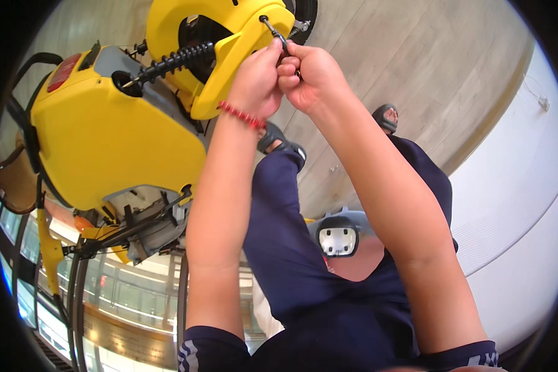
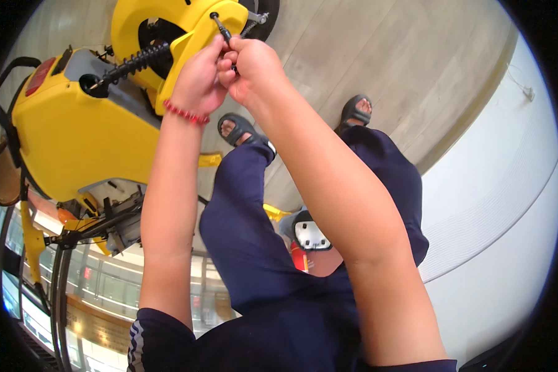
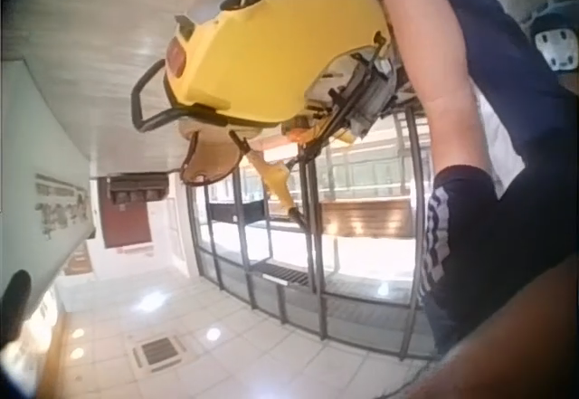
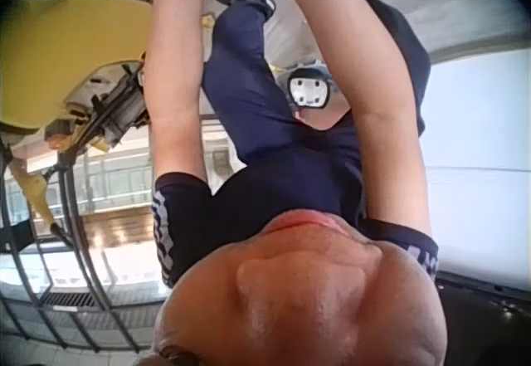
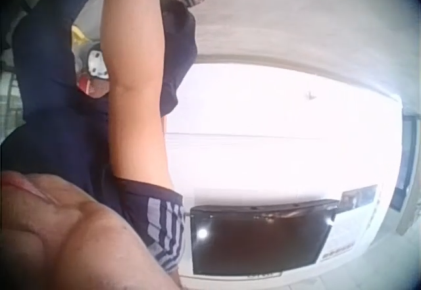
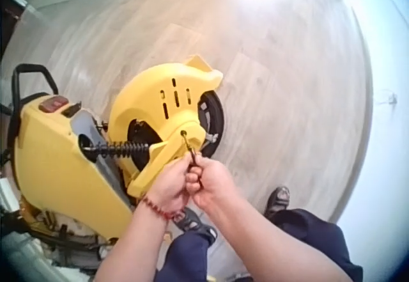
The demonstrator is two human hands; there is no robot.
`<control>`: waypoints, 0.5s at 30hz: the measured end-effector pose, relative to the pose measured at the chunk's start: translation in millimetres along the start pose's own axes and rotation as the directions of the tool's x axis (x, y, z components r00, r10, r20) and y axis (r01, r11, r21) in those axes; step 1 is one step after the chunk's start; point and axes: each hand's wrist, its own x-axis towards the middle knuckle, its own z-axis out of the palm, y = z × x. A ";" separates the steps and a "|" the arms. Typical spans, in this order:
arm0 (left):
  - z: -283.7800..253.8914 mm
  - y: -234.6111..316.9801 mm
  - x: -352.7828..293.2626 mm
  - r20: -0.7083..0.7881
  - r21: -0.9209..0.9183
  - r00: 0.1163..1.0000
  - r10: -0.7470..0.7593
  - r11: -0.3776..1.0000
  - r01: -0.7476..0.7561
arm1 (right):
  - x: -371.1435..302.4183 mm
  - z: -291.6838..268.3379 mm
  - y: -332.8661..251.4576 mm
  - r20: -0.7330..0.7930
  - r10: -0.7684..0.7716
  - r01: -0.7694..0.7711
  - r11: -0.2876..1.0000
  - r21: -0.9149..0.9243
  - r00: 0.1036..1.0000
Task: The recorder is using a screwdriver to remove or install screws on the body panel of a yellow electric scooter.
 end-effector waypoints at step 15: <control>5.6 -2.1 26.9 -0.193 -0.191 0.975 -0.107 0.979 0.070 | -20.1 11.0 -13.5 0.129 -0.426 0.061 -0.171 -0.983 0.895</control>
